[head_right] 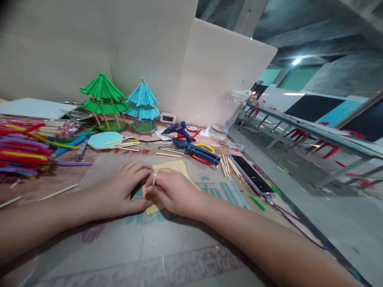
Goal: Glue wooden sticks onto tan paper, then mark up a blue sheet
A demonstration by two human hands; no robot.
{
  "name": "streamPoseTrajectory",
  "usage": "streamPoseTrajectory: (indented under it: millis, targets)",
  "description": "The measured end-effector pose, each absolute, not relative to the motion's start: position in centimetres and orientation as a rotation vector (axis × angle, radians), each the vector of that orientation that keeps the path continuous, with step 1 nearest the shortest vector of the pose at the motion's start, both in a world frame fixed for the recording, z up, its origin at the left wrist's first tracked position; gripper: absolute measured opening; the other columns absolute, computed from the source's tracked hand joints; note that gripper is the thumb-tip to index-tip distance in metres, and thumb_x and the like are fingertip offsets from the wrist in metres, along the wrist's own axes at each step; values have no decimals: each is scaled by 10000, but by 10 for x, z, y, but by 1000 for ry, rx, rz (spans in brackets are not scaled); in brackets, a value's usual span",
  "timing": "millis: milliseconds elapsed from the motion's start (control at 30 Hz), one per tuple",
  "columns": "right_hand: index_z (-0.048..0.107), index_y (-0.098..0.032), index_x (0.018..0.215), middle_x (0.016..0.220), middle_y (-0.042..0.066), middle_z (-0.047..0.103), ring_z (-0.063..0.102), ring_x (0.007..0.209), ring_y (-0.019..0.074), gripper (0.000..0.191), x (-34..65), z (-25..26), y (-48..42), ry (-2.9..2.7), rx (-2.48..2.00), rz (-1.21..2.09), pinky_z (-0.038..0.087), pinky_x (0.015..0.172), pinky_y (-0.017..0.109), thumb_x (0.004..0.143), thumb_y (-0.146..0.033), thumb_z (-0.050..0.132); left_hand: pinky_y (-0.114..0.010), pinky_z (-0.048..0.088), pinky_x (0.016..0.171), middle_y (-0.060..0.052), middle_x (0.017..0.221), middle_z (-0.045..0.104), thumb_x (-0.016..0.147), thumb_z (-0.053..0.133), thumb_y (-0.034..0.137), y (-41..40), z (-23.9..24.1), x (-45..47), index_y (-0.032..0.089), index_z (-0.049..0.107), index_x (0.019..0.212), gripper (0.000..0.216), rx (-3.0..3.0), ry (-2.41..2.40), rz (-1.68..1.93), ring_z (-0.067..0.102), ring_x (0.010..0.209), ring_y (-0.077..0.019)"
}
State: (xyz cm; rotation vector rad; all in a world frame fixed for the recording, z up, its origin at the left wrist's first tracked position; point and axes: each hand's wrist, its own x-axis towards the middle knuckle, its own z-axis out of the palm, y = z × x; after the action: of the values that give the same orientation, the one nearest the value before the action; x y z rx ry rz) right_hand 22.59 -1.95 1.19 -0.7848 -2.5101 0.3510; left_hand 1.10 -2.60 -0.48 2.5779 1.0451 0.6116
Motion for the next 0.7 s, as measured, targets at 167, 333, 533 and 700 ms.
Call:
streamPoseTrajectory:
  millis: [167,333,533,700]
  targets:
    - [576,-191,837,816,68,692,613,752,198,163,227,13,-18,-2451,-919,263,470,709,304,951,-128,478,-525,420,1049,-105,1232,599,805,696,489,-26,-5,11,211,605,1089,408,2560,1078,577,525,1210,-353]
    - [602,-192,875,853,63,696,636,812,195,117,228,12,-15,-2567,-804,348,483,754,297,957,-168,521,-518,421,1046,-102,1210,600,816,682,471,-26,-4,12,202,605,1057,370,2577,1061,578,526,1197,-340]
    - [596,-188,867,850,76,698,634,802,203,136,227,13,-16,-2509,-825,297,479,741,302,963,-164,503,-522,421,1048,-108,1225,597,820,677,471,-25,-4,11,198,608,1077,381,2569,1067,573,527,1200,-342]
    - [594,-192,851,826,70,701,631,782,206,131,226,16,-18,-2532,-891,252,470,729,306,936,-130,516,-526,428,1045,-115,1232,600,808,690,477,-25,-5,11,199,614,1073,391,2574,1071,587,533,1202,-354]
